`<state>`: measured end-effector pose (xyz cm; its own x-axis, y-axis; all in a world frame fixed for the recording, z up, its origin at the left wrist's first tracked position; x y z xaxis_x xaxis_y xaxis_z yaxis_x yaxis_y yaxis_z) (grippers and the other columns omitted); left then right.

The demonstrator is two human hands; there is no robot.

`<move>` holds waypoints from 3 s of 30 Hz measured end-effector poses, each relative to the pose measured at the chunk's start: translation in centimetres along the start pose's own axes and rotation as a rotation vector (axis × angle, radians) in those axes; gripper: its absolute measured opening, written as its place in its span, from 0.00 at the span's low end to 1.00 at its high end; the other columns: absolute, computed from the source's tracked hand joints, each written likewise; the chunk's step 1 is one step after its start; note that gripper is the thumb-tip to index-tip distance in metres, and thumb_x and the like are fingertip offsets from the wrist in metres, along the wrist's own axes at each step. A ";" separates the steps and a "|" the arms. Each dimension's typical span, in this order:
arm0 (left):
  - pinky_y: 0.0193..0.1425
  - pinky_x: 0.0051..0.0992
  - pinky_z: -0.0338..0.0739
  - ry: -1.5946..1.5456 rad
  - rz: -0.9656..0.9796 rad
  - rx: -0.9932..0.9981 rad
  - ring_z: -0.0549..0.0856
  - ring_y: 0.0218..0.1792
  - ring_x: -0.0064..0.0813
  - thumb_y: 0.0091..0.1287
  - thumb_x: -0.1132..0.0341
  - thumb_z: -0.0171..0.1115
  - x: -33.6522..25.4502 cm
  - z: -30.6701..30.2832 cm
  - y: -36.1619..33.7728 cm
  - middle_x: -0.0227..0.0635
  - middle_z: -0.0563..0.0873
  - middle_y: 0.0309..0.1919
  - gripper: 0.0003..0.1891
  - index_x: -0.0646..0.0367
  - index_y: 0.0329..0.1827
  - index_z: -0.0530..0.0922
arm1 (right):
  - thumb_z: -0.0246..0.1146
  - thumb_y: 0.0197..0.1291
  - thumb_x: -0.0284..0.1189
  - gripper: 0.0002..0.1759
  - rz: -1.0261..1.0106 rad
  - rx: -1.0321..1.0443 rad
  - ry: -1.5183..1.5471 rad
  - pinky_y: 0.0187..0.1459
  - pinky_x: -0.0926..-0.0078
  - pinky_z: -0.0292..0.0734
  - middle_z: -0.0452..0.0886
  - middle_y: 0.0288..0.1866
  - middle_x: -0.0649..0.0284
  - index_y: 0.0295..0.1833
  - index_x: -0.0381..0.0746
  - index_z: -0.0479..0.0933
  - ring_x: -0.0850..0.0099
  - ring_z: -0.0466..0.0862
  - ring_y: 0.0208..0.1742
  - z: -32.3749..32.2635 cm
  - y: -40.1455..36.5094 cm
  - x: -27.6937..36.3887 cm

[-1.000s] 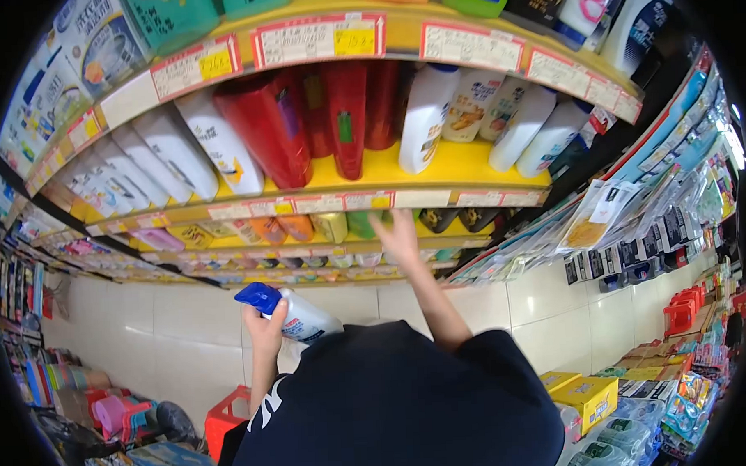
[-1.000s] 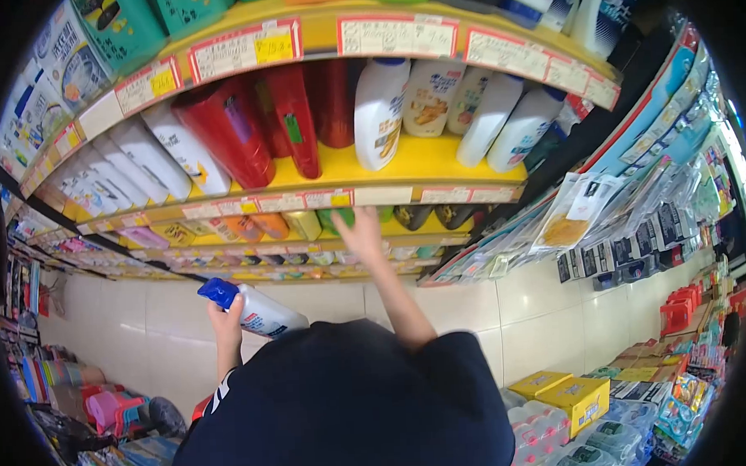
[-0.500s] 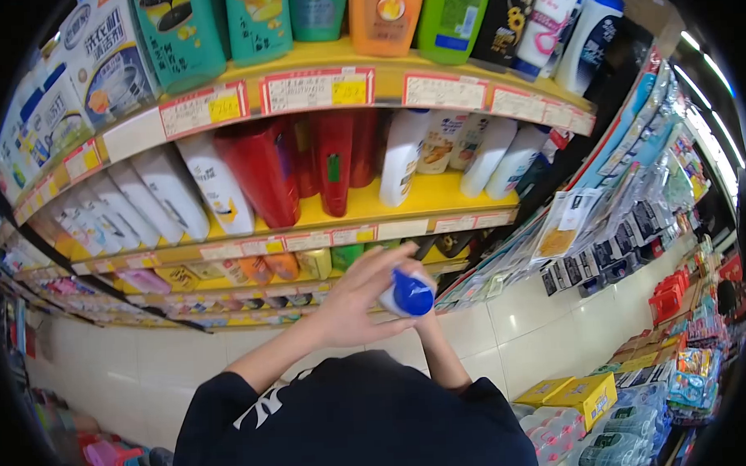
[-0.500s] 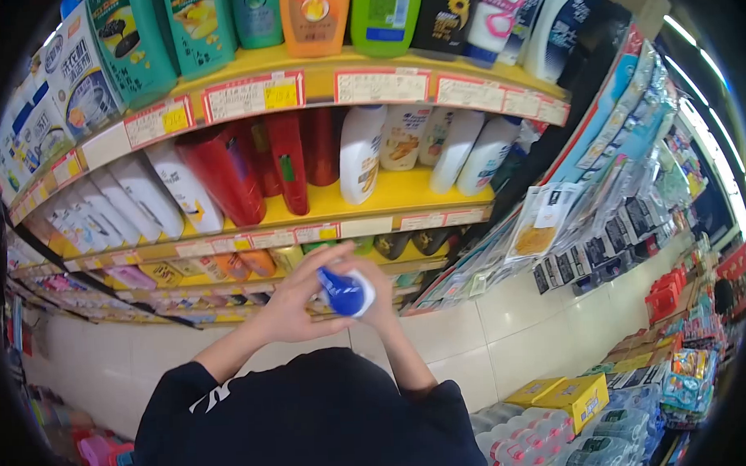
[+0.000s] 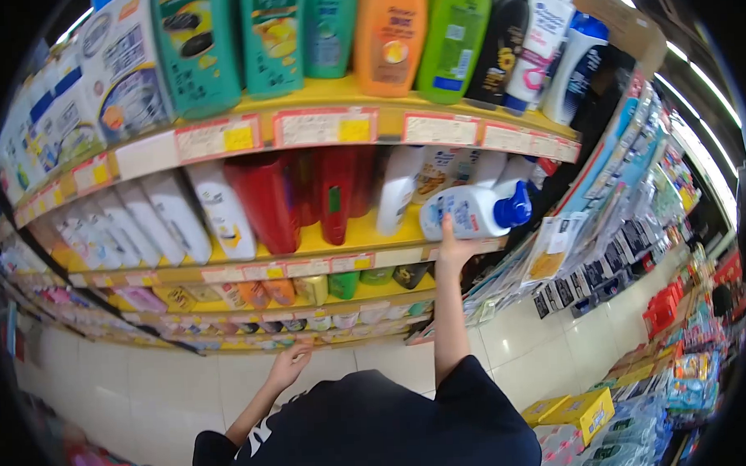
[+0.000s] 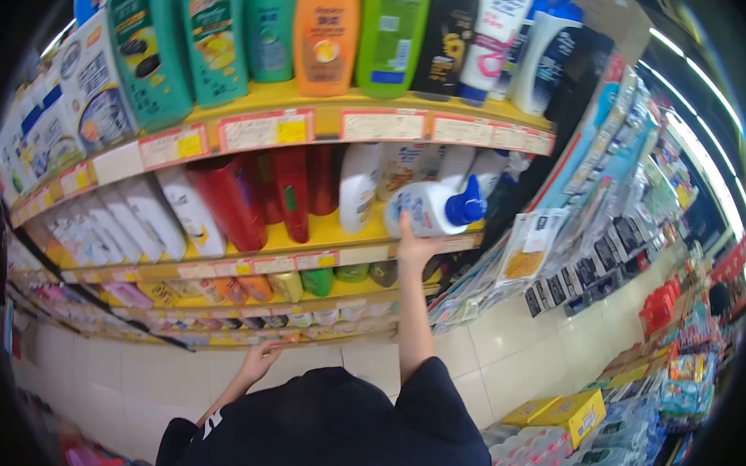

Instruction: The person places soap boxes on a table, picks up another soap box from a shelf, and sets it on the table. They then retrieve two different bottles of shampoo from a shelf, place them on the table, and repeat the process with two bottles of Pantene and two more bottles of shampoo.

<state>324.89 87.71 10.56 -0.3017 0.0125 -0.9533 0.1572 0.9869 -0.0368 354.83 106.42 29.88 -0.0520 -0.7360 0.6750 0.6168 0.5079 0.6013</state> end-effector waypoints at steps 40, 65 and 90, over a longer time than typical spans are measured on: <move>0.40 0.28 0.72 -0.118 -0.577 -0.824 0.79 0.34 0.29 0.55 0.59 0.52 16.1 -16.2 -16.4 0.41 0.80 0.30 0.16 0.64 0.39 0.75 | 0.56 0.51 0.42 0.27 -0.070 2.532 -0.065 0.47 0.67 0.67 0.73 0.45 0.52 0.55 0.42 0.63 0.58 0.73 0.47 12.2 -34.0 10.3; 0.51 0.31 0.69 0.059 0.603 -1.677 0.72 0.45 0.37 0.45 0.72 0.66 -8.9 -44.8 -3.9 0.49 0.69 0.47 0.35 0.71 0.53 0.54 | 0.56 0.49 0.19 0.15 0.162 0.847 -0.197 0.40 0.79 0.71 0.77 0.34 0.61 0.46 0.35 0.70 0.75 0.77 0.37 15.5 -22.5 10.5; 0.44 0.29 0.67 -0.415 0.810 -1.507 0.72 0.39 0.29 0.52 0.45 0.54 -9.0 -25.2 -30.7 0.35 0.70 0.39 0.33 0.59 0.54 0.58 | 0.70 0.34 0.32 0.34 0.170 0.592 -0.047 0.44 0.71 0.69 0.72 0.41 0.53 0.46 0.32 0.62 0.66 0.74 0.42 31.0 -23.6 12.0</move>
<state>299.13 61.39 27.84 -0.3200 0.7292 -0.6049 -0.8669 0.0322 0.4974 315.29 99.48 36.98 -0.0341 -0.6093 0.7922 0.0793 0.7885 0.6099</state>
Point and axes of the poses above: each hand's wrist, its own y-axis towards the middle knuckle, its own z-axis out of the palm, x = y × z, the point moved 1 cm from there along y, towards the middle knuckle
